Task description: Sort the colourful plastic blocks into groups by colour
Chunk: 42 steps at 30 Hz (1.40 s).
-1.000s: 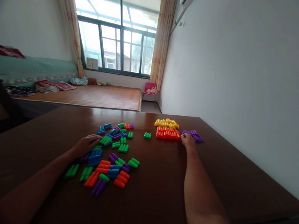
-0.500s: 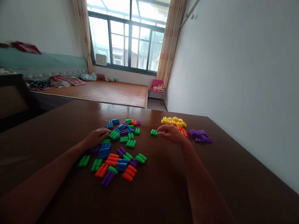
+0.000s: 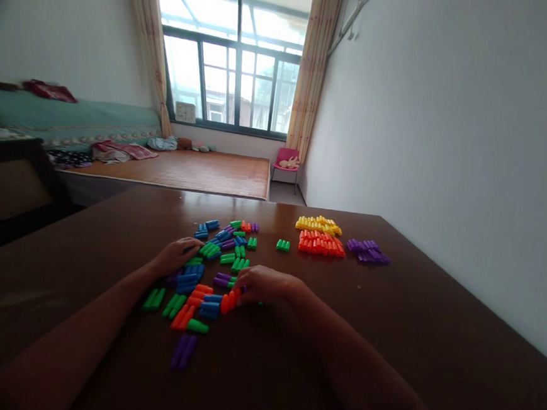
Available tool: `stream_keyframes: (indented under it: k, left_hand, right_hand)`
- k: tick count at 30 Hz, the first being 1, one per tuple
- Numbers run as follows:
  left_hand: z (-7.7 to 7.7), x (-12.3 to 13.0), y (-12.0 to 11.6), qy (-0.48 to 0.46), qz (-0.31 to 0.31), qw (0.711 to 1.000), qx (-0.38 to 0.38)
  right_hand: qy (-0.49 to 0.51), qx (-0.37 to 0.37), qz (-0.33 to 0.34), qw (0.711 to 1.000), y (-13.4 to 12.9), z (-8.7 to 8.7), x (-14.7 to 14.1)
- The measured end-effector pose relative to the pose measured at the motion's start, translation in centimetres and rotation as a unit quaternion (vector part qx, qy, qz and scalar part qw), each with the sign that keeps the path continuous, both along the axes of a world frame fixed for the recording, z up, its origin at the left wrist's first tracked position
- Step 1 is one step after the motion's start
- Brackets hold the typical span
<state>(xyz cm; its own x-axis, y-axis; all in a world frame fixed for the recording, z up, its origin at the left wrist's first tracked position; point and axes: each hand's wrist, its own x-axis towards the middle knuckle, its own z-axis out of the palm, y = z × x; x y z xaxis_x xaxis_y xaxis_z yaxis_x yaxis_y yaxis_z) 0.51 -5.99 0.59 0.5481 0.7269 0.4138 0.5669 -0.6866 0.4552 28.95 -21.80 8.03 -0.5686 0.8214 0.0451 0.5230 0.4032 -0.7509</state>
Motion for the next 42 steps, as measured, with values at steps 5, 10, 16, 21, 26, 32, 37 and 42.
stream_keyframes:
  k: [5, 10, 16, 21, 26, 32, 37, 42]
  left_hand:
    - [0.1, 0.1, -0.1, 0.0, 0.001, 1.0, -0.003]
    - [-0.1, 0.0, 0.1, 0.012, 0.004, 1.0, 0.001]
    - [-0.1, -0.1, 0.2, 0.009, 0.0, 1.0, 0.004]
    - [0.1, -0.1, 0.1, 0.006, 0.002, 1.0, -0.001]
    - [0.4, 0.3, -0.4, -0.012, 0.008, 1.0, -0.011]
    - [0.5, 0.5, -0.8, -0.02, 0.009, 1.0, -0.014]
    - [0.1, 0.3, -0.6, -0.027, -0.002, 1.0, -0.008]
    - [-0.1, 0.4, -0.2, -0.04, 0.006, 0.999, -0.008]
  right_hand:
    - [0.007, -0.011, -0.129, 0.992, 2.6, -0.6, 6.4]
    - [-0.061, -0.065, -0.278, 0.957, 3.4, -2.8, 15.4]
    - [-0.171, -0.005, -0.379, 0.909, 3.7, -3.3, 17.9]
    - [-0.187, 0.033, -0.331, 0.924, 4.2, -3.8, 16.8]
    - [-0.208, 0.077, -0.341, 0.914, 4.2, -3.4, 14.9]
    - [-0.098, 0.269, -0.009, 0.958, 0.3, 0.3, 1.0]
    - [-0.156, 0.314, 0.217, 0.911, -3.8, -1.7, -7.6]
    - [-0.219, 0.35, 0.148, 0.899, -0.2, -4.8, -7.2]
